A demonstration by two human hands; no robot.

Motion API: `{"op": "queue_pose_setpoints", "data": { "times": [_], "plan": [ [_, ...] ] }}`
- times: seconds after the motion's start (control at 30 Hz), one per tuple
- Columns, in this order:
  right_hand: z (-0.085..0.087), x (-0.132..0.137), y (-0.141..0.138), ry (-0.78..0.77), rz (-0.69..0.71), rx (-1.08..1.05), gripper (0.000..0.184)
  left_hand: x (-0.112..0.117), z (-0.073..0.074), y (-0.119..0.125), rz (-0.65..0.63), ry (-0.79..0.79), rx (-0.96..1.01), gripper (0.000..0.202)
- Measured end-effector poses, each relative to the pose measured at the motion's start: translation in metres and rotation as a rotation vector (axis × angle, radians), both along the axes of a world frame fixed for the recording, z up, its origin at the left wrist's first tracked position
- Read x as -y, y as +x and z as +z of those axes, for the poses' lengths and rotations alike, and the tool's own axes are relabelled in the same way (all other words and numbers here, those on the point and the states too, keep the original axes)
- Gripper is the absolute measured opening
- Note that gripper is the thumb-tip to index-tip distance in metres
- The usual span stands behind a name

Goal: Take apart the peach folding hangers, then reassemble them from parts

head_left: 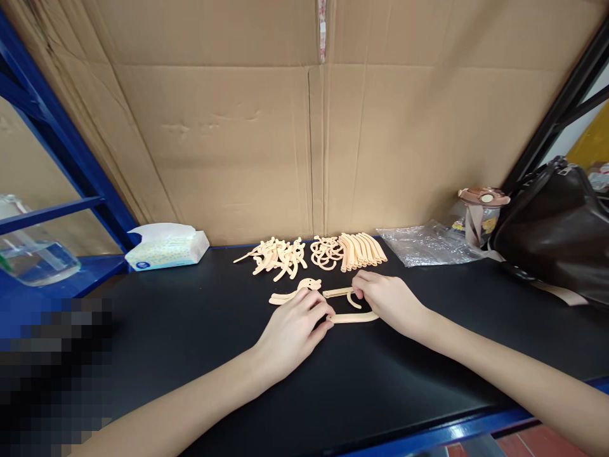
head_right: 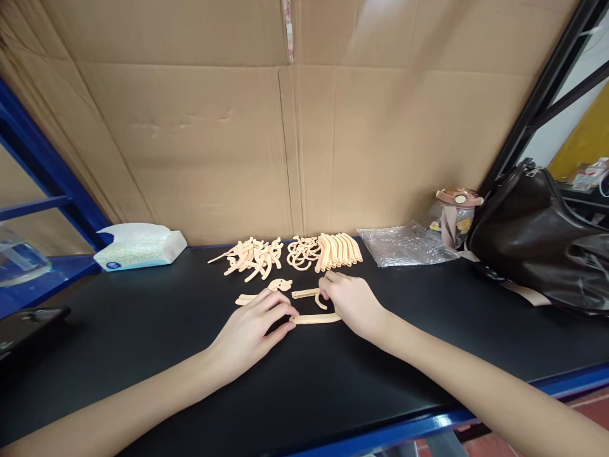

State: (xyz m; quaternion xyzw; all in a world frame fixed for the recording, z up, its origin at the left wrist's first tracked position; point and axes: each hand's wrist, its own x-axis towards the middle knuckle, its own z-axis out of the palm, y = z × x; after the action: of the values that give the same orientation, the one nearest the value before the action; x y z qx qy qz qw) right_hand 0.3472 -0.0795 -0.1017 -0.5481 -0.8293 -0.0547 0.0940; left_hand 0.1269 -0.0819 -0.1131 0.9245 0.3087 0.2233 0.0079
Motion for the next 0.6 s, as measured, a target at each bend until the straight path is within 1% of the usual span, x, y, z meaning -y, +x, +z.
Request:
{"op": "queue_pose_setpoints", "data": {
  "times": [0.1, 0.2, 0.3, 0.4, 0.5, 0.6],
  "plan": [
    [0.000, 0.000, 0.000, 0.016, 0.005, 0.015, 0.026, 0.000, 0.002, -0.001, 0.036, 0.012, -0.003, 0.009],
    [0.001, 0.001, 0.000, 0.082, 0.030, 0.019, 0.025, -0.006, 0.004, -0.005, 0.099, 0.038, 0.001, 0.014],
    [0.003, 0.005, -0.002, 0.170, 0.129, 0.002, 0.020, -0.016, 0.005, -0.011, 0.161, 0.072, -0.007, 0.018],
    [0.006, 0.013, -0.007, 0.221, 0.264, -0.024, 0.019, -0.027, 0.003, -0.016, 0.225, 0.052, -0.037, 0.022],
    [0.005, 0.021, -0.011, 0.204, 0.339, -0.018, 0.024, -0.032, 0.001, -0.018, 0.248, -0.006, -0.047, 0.022],
    [0.003, 0.024, -0.014, 0.143, 0.344, 0.011, 0.024, -0.032, 0.001, -0.017, 0.247, -0.016, -0.060, 0.022]
  ]
}}
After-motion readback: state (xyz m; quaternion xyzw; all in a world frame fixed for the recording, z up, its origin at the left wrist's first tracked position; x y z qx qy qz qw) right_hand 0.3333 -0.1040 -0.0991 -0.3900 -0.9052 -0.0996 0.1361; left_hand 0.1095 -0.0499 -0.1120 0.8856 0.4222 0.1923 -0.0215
